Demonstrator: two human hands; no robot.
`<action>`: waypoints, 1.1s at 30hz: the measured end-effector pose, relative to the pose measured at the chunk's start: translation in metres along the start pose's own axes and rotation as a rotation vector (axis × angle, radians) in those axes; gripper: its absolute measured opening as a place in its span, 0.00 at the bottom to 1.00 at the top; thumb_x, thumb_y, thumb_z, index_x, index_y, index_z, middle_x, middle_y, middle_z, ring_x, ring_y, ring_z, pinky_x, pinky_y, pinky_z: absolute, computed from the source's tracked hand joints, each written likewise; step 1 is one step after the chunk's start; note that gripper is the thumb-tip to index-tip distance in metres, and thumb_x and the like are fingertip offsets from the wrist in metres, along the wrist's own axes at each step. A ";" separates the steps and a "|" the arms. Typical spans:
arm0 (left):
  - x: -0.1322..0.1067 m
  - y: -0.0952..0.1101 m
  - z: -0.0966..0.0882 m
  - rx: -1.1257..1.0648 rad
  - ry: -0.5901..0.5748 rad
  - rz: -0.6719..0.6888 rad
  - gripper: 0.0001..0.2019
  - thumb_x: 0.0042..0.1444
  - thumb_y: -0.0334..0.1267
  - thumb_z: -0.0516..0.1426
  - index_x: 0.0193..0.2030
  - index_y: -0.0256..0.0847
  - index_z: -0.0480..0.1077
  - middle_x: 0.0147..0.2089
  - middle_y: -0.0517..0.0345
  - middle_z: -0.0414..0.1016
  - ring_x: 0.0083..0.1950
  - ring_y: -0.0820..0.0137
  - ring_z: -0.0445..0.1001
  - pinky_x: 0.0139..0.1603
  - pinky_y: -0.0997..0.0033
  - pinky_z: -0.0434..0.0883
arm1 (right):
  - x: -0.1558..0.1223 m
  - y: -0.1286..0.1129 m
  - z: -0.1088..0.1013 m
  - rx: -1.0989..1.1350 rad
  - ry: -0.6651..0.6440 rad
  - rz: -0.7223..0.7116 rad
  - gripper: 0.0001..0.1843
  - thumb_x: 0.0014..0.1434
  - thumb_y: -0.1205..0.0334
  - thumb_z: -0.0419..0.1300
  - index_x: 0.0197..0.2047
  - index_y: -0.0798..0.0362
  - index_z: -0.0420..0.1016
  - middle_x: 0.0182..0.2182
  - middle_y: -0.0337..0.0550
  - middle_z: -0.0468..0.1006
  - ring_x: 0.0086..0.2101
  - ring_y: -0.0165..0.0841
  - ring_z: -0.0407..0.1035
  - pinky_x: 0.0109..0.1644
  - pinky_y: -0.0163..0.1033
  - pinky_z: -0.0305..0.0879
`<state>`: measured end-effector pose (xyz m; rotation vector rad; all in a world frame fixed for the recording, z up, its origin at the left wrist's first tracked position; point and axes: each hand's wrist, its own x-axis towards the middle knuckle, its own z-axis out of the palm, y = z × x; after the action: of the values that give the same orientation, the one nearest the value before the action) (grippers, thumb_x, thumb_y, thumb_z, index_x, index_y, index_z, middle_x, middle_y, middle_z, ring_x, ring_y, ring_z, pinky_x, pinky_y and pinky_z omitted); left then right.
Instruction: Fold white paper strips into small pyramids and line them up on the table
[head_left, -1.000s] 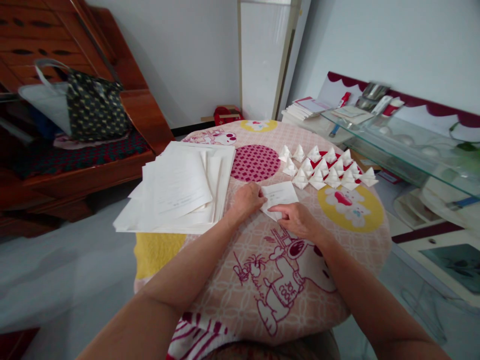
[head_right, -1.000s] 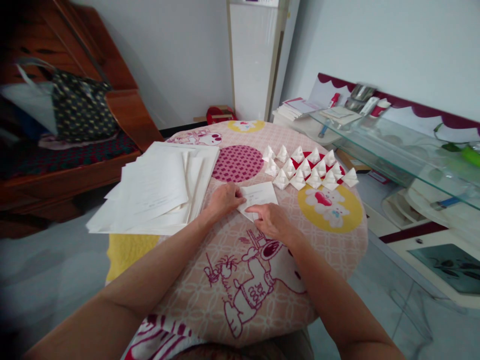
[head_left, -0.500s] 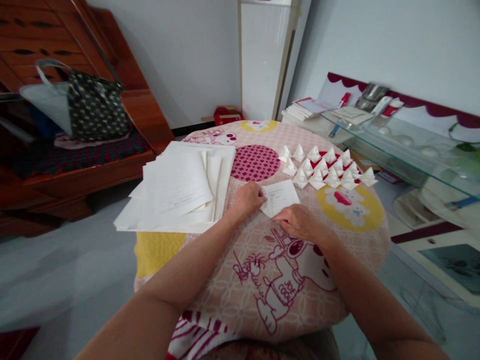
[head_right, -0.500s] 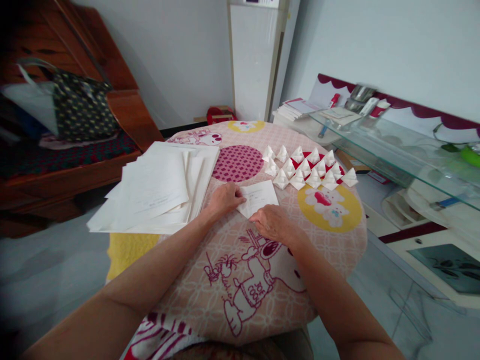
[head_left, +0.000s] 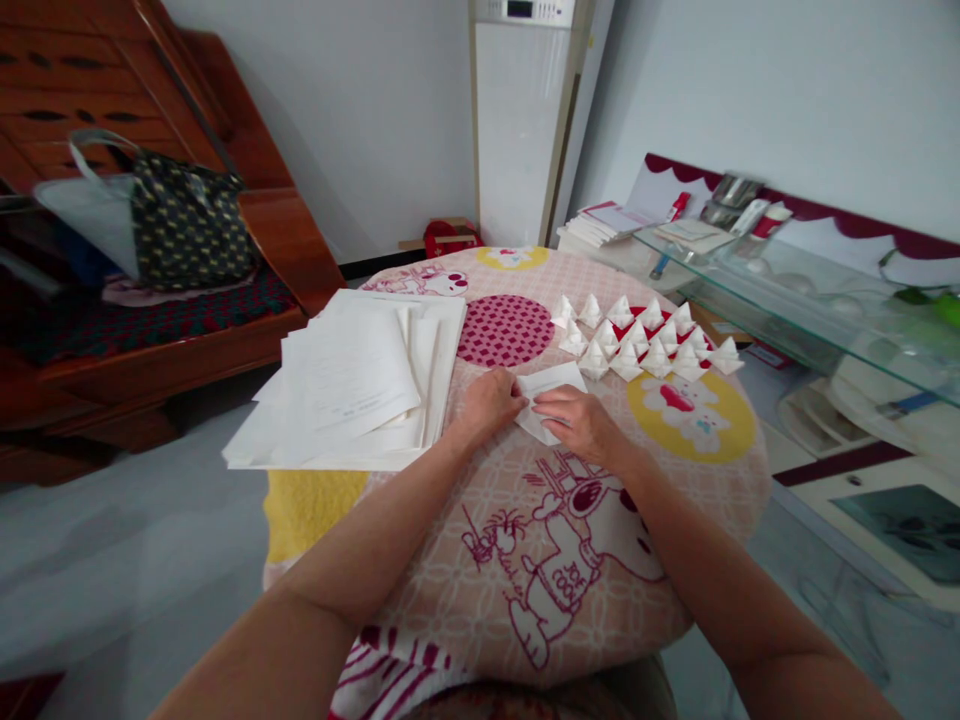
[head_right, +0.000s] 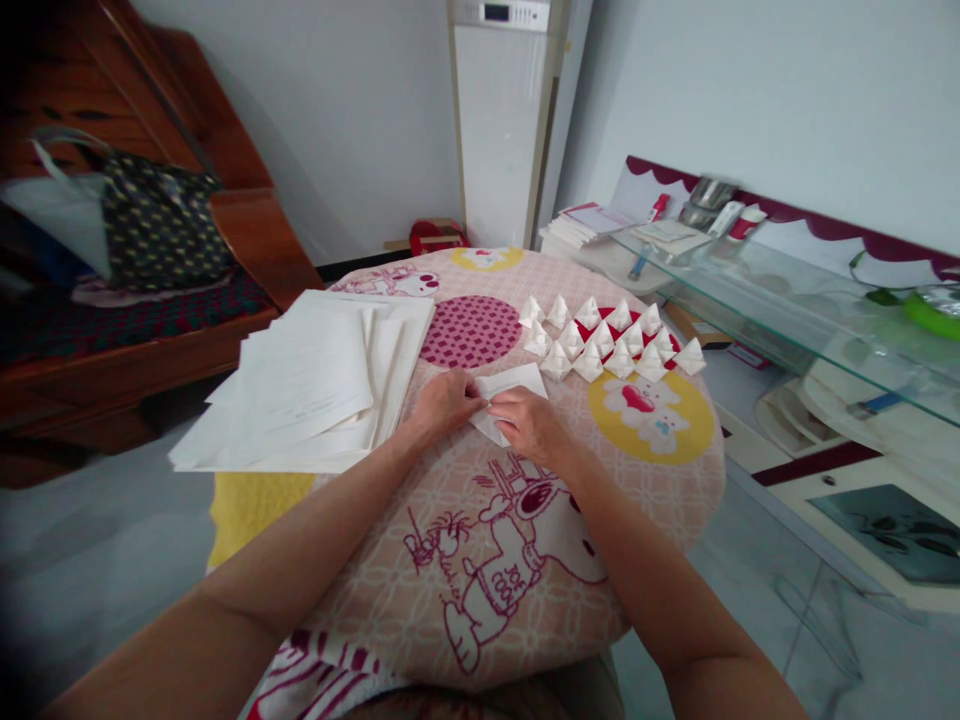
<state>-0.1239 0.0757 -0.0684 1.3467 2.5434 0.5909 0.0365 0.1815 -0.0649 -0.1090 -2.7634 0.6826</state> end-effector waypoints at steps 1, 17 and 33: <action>0.000 0.000 0.000 -0.001 0.000 0.001 0.07 0.57 0.37 0.61 0.38 0.38 0.79 0.39 0.49 0.81 0.43 0.62 0.78 0.44 0.67 0.70 | 0.001 0.004 0.004 -0.006 -0.017 -0.025 0.15 0.60 0.74 0.58 0.43 0.52 0.84 0.47 0.49 0.81 0.51 0.40 0.72 0.59 0.46 0.67; 0.007 -0.028 0.007 -0.154 0.003 0.317 0.28 0.44 0.30 0.68 0.56 0.37 0.74 0.63 0.44 0.74 0.65 0.57 0.71 0.69 0.58 0.66 | -0.003 0.023 0.019 -0.050 -0.035 -0.138 0.11 0.63 0.71 0.61 0.41 0.51 0.85 0.49 0.51 0.82 0.50 0.42 0.75 0.54 0.48 0.75; 0.013 -0.062 0.003 -0.267 0.017 0.362 0.32 0.41 0.17 0.52 0.53 0.41 0.79 0.62 0.50 0.77 0.64 0.58 0.73 0.67 0.57 0.68 | -0.003 0.015 0.017 -0.078 -0.030 -0.124 0.11 0.62 0.72 0.62 0.43 0.52 0.85 0.49 0.52 0.82 0.51 0.42 0.74 0.57 0.49 0.73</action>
<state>-0.1759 0.0562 -0.0982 1.7095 2.1438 0.9699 0.0347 0.1869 -0.0873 0.0569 -2.7980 0.5493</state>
